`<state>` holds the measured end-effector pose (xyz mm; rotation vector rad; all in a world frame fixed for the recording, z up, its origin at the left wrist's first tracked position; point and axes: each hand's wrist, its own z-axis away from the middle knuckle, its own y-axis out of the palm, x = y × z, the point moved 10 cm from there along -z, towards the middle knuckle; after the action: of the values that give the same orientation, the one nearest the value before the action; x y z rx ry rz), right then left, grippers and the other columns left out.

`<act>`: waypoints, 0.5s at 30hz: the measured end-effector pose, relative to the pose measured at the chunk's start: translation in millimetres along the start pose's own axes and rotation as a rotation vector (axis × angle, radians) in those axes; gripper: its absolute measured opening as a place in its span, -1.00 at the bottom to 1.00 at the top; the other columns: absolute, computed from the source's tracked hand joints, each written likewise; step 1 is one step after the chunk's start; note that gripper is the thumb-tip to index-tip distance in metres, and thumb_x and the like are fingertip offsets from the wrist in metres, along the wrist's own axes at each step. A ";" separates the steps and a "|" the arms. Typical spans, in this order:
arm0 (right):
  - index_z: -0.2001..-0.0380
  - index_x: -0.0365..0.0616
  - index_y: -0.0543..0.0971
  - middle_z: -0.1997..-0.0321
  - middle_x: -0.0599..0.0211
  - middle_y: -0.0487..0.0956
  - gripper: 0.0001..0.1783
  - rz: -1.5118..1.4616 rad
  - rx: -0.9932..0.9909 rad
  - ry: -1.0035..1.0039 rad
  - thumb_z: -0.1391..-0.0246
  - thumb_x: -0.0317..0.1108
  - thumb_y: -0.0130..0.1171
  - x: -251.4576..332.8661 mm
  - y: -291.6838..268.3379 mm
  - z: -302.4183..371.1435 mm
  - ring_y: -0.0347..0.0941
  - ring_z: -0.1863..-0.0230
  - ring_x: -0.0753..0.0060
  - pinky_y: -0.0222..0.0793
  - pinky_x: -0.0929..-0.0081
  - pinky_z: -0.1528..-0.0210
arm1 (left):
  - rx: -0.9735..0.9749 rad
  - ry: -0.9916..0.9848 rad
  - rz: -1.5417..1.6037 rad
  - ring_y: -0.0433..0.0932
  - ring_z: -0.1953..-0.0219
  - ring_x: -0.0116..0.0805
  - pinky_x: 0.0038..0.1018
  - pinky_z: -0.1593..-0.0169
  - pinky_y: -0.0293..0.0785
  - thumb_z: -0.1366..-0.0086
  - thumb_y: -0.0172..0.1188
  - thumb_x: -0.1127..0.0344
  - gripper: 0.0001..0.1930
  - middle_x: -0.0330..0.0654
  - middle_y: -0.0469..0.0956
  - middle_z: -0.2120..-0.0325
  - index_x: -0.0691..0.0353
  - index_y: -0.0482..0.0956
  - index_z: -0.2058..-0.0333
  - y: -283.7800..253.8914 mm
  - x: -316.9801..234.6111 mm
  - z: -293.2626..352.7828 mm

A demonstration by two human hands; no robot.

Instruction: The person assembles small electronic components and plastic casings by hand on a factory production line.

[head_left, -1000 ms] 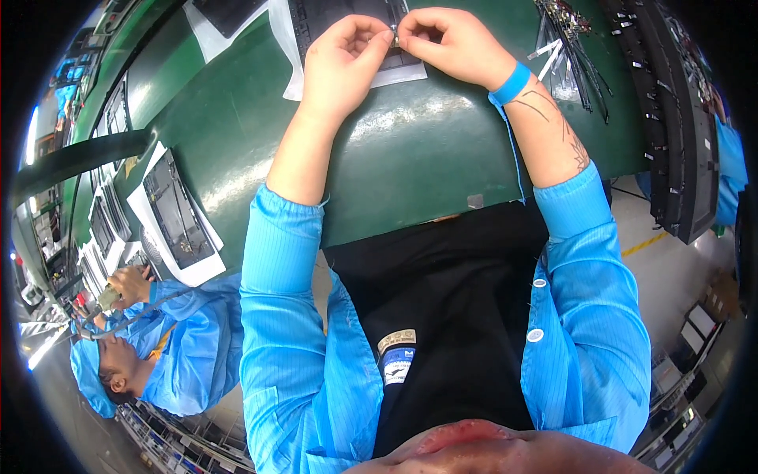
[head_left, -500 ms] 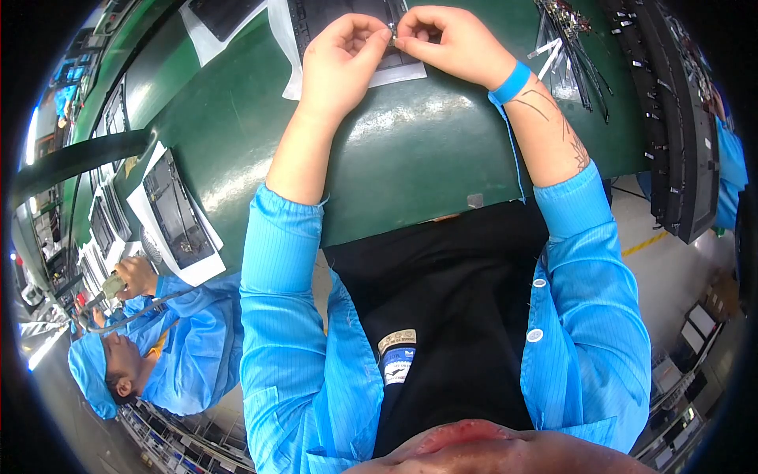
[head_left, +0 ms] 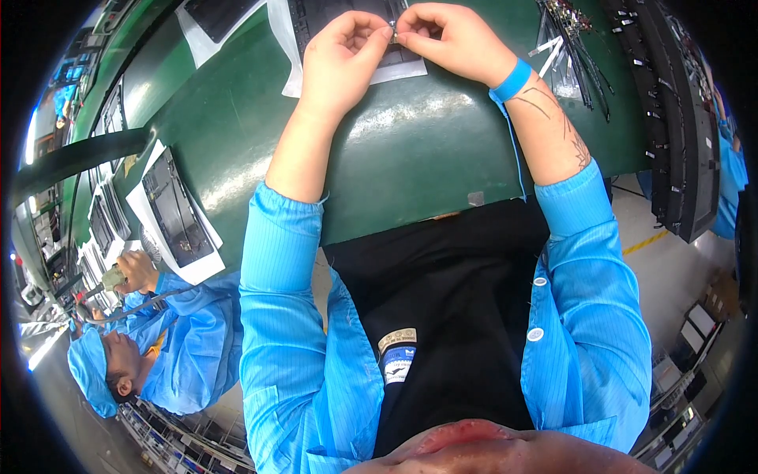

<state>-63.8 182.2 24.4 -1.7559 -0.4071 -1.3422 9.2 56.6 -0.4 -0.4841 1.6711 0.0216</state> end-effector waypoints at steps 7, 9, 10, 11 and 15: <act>0.31 -0.20 0.66 0.48 0.38 0.61 -0.87 0.038 -0.009 -0.005 -0.17 -0.36 0.31 4.1 -2.4 0.8 0.47 0.44 0.58 0.42 0.54 0.35 | 0.002 0.002 -0.027 0.60 0.30 -0.65 -0.65 0.21 0.59 -0.40 0.30 0.39 -0.83 -0.32 0.67 0.30 0.34 0.65 0.12 0.5 -0.8 0.1; 0.31 -0.21 0.67 0.46 0.35 0.63 -0.87 0.044 -0.001 0.015 -0.18 -0.36 0.30 5.9 -2.5 1.2 0.49 0.43 0.57 0.43 0.54 0.33 | -0.003 0.002 -0.015 0.60 0.31 -0.65 -0.65 0.21 0.59 -0.40 0.29 0.39 -0.83 -0.32 0.67 0.31 0.34 0.65 0.12 -0.6 -0.4 0.4; 0.31 -0.21 0.67 0.46 0.35 0.63 -0.87 0.045 -0.001 0.014 -0.18 -0.36 0.30 4.6 -2.0 0.8 0.49 0.43 0.57 0.43 0.54 0.33 | -0.003 0.003 -0.015 0.60 0.31 -0.65 -0.65 0.21 0.59 -0.40 0.29 0.39 -0.83 -0.32 0.67 0.31 0.34 0.65 0.12 -0.9 -0.2 0.3; 0.30 -0.21 0.67 0.46 0.35 0.64 -0.87 0.036 -0.010 -0.006 -0.18 -0.36 0.29 3.4 -1.8 0.4 0.50 0.43 0.56 0.44 0.53 0.33 | -0.002 0.009 -0.012 0.60 0.31 -0.65 -0.65 0.21 0.59 -0.40 0.30 0.38 -0.83 -0.32 0.67 0.31 0.34 0.64 0.12 -0.6 0.0 0.2; 0.30 -0.21 0.67 0.44 0.35 0.65 -0.87 -0.016 -0.004 0.038 -0.19 -0.37 0.28 1.7 -1.1 1.3 0.51 0.41 0.57 0.45 0.53 0.32 | 0.004 0.006 -0.024 0.60 0.31 -0.64 -0.65 0.21 0.58 -0.40 0.30 0.38 -0.83 -0.32 0.66 0.31 0.34 0.64 0.12 -0.9 0.4 0.0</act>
<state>-63.2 183.5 26.4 -1.7311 -0.3987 -1.3868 9.4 55.7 -0.6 -0.5017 1.6710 -0.0013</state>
